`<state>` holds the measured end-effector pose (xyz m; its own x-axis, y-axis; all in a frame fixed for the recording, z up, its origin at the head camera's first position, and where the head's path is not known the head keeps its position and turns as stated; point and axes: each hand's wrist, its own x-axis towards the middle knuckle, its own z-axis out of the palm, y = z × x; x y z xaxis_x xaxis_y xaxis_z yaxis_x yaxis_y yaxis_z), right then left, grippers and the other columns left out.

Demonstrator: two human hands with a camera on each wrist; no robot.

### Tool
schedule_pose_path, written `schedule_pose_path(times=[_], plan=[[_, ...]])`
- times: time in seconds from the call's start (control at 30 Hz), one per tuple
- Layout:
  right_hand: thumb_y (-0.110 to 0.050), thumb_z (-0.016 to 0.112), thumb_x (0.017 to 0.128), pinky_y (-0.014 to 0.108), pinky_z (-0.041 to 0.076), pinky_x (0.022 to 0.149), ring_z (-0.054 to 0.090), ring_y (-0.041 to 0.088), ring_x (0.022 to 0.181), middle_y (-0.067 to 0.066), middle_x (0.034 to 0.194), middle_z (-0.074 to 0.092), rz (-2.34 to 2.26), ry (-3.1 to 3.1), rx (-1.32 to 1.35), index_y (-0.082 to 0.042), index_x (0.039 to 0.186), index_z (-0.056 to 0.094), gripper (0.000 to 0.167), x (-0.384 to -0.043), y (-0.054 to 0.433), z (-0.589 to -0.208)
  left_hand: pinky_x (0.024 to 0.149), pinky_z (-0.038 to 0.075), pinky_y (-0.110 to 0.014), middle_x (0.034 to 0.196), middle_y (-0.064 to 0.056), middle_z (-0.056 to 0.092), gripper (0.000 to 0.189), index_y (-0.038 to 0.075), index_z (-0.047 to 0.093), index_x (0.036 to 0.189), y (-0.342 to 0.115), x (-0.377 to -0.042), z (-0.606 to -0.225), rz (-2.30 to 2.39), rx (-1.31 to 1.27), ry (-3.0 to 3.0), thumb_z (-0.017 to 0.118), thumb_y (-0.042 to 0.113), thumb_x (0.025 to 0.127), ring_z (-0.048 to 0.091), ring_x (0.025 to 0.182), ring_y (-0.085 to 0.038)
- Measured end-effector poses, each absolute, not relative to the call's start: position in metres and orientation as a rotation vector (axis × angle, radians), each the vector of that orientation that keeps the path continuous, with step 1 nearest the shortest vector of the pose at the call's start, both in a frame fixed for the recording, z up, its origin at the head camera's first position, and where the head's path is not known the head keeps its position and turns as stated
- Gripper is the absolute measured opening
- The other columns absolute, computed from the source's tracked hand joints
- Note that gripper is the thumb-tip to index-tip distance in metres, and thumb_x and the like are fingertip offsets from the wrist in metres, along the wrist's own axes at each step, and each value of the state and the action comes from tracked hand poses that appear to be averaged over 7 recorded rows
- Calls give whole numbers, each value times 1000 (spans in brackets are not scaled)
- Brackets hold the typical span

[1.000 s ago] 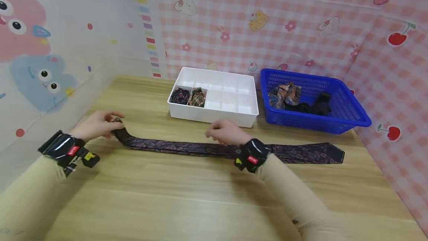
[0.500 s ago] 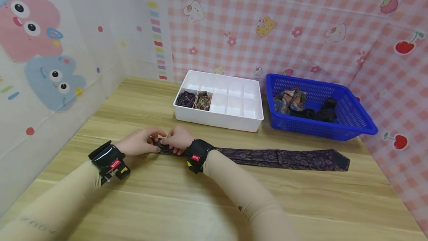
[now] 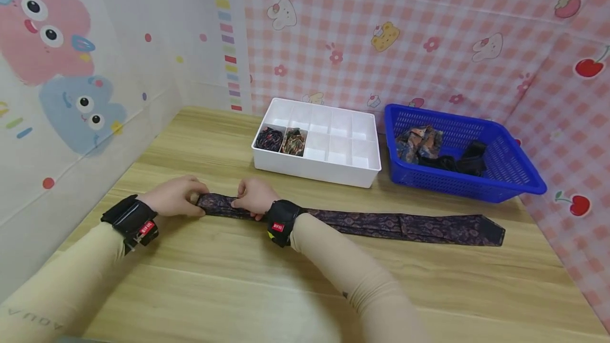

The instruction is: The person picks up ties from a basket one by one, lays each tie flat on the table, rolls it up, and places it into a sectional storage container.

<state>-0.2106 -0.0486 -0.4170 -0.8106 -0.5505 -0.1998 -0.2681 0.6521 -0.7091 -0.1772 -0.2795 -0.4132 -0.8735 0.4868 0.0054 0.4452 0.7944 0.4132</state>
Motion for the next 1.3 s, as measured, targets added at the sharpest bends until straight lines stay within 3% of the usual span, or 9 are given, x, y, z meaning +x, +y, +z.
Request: schedule_pose_path(times=[0.23,0.33,0.47,0.6,0.77,0.9,1.0,1.17,1.3], plan=[[-12,62,93,23,41,36,49,9,37,-2,58,53,-807,2559,-922,-8,89,61,5,-214,-48,-422,70,49,-37,86,-3,68,34,7,65,105,-268,-186,-398,739,667,2807,77,24,77,61,76,-18],[-15,50,97,23,36,35,50,11,36,1,62,57,-991,2436,-803,-6,90,64,18,-213,-44,-423,70,50,-37,87,-4,69,41,4,63,114,-251,-187,-388,802,707,2798,75,23,79,63,77,-18],[-34,42,97,23,31,35,45,12,37,5,66,57,-1324,2162,-494,-2,87,61,39,-210,-34,-419,77,52,-40,88,-3,69,49,3,59,124,-231,-189,-383,880,835,2780,74,18,80,65,82,-18],[-45,46,93,21,30,35,41,9,39,5,63,55,-1369,2069,-401,-5,92,60,43,-210,-22,-417,81,52,-39,88,-1,68,56,-1,55,129,-219,-191,-390,978,922,2688,74,12,79,65,85,-17],[-32,55,95,21,35,36,44,9,41,4,63,54,-1254,2154,-466,-2,99,63,31,-215,-6,-423,80,52,-39,89,-4,66,60,-4,53,130,-212,-194,-404,931,977,2651,76,11,76,63,85,-20],[-27,64,93,23,39,36,46,11,40,3,62,54,-1146,2308,-535,-2,100,62,26,-215,2,-424,83,50,-43,103,-12,61,64,-1,59,124,-211,-195,-412,675,962,2778,83,19,69,60,92,-26],[-32,68,89,23,40,41,47,9,46,-1,62,54,-1011,2499,-613,-6,92,63,27,-214,4,-422,86,48,-44,108,-12,58,60,2,64,116,-212,-194,-416,540,919,2817,85,24,65,57,96,-27],[-41,68,86,23,38,49,48,9,54,-7,59,54,-807,2711,-713,-11,71,67,34,-210,4,-422,83,48,-41,101,-6,59,47,5,67,106,-214,-194,-420,570,913,2790,85,25,67,56,91,-21],[-44,66,86,23,36,47,47,10,51,-8,55,52,-781,2728,-735,-12,65,66,38,-211,5,-422,75,47,-36,90,0,61,38,8,67,99,-216,-193,-419,638,919,2772,84,23,69,56,81,-17]])
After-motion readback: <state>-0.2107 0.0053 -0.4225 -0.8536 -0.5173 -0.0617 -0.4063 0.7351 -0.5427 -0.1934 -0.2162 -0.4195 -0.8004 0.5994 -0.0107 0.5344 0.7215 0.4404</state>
